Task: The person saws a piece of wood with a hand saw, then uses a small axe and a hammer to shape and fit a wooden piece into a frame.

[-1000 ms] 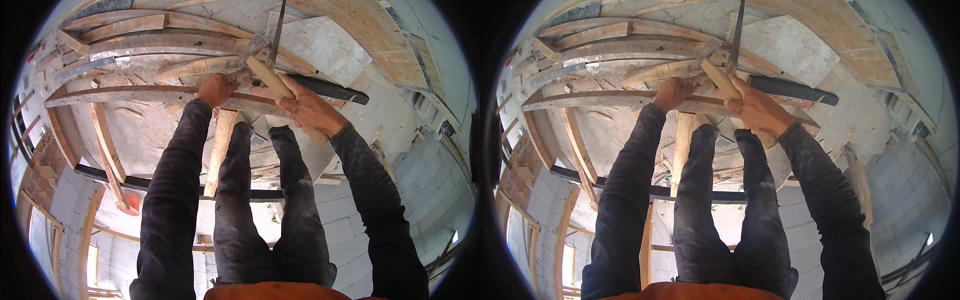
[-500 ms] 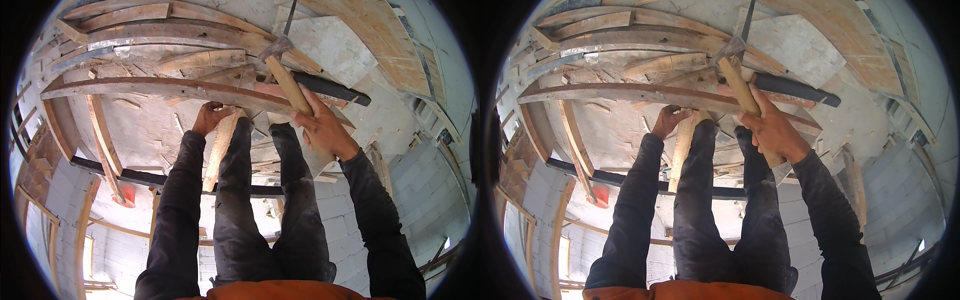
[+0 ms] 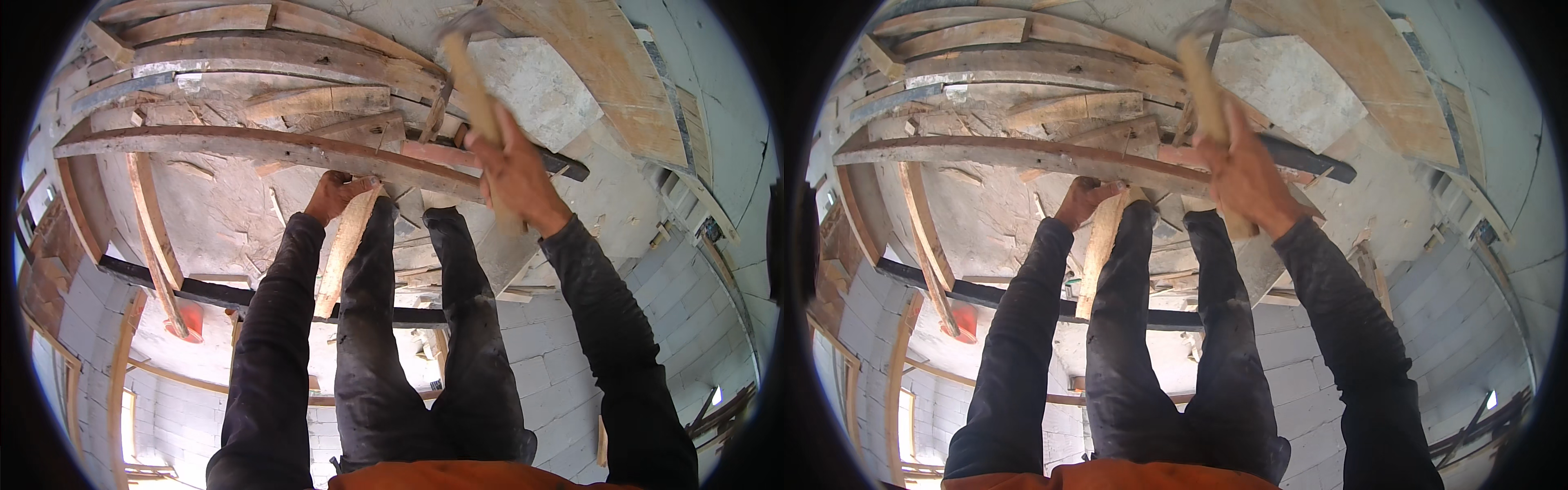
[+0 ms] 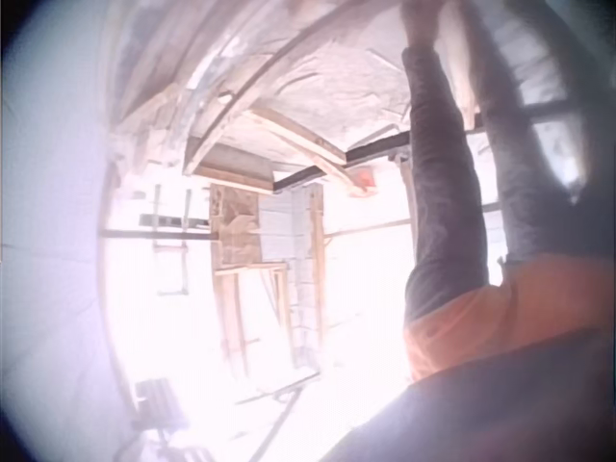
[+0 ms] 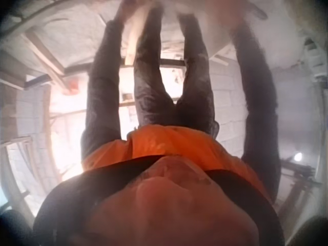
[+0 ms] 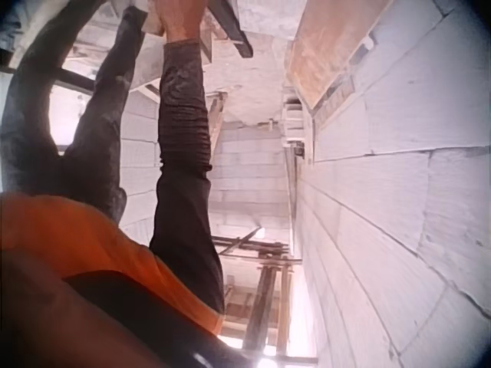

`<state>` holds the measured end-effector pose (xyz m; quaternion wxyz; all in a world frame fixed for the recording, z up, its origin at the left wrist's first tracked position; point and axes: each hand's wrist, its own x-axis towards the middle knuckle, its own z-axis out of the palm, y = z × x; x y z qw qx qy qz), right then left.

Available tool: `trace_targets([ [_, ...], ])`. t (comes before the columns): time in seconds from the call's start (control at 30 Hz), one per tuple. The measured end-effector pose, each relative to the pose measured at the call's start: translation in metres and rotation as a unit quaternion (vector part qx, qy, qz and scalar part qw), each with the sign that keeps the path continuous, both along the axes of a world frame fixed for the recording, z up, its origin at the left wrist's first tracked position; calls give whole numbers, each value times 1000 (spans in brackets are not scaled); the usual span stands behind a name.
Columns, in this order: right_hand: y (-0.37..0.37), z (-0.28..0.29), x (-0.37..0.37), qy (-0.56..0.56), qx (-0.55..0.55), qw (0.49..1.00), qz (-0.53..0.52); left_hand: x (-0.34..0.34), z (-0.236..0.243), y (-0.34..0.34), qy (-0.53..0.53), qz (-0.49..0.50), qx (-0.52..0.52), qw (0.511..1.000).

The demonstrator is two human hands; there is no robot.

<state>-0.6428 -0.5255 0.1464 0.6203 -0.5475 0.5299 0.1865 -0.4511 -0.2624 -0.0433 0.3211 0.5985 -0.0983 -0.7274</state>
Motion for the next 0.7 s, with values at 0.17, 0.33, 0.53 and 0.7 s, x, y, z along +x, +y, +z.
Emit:
trace_targets([
  [0.17, -8, 21, 14, 53, 90, 992, 68, -6, 4, 9, -17, 31, -22, 999],
  [0.33, -43, 28, 41, -15, -141, 985, -101, -1, 3, 10, -21, -16, 8, 1000],
  [0.53, -3, -6, 2, 43, 37, 989, 134, -7, 3, 8, -78, 10, -63, 995],
  [0.7, -40, 31, 36, 70, 9, 997, 11, -4, 3, 14, -8, 37, -24, 999],
])
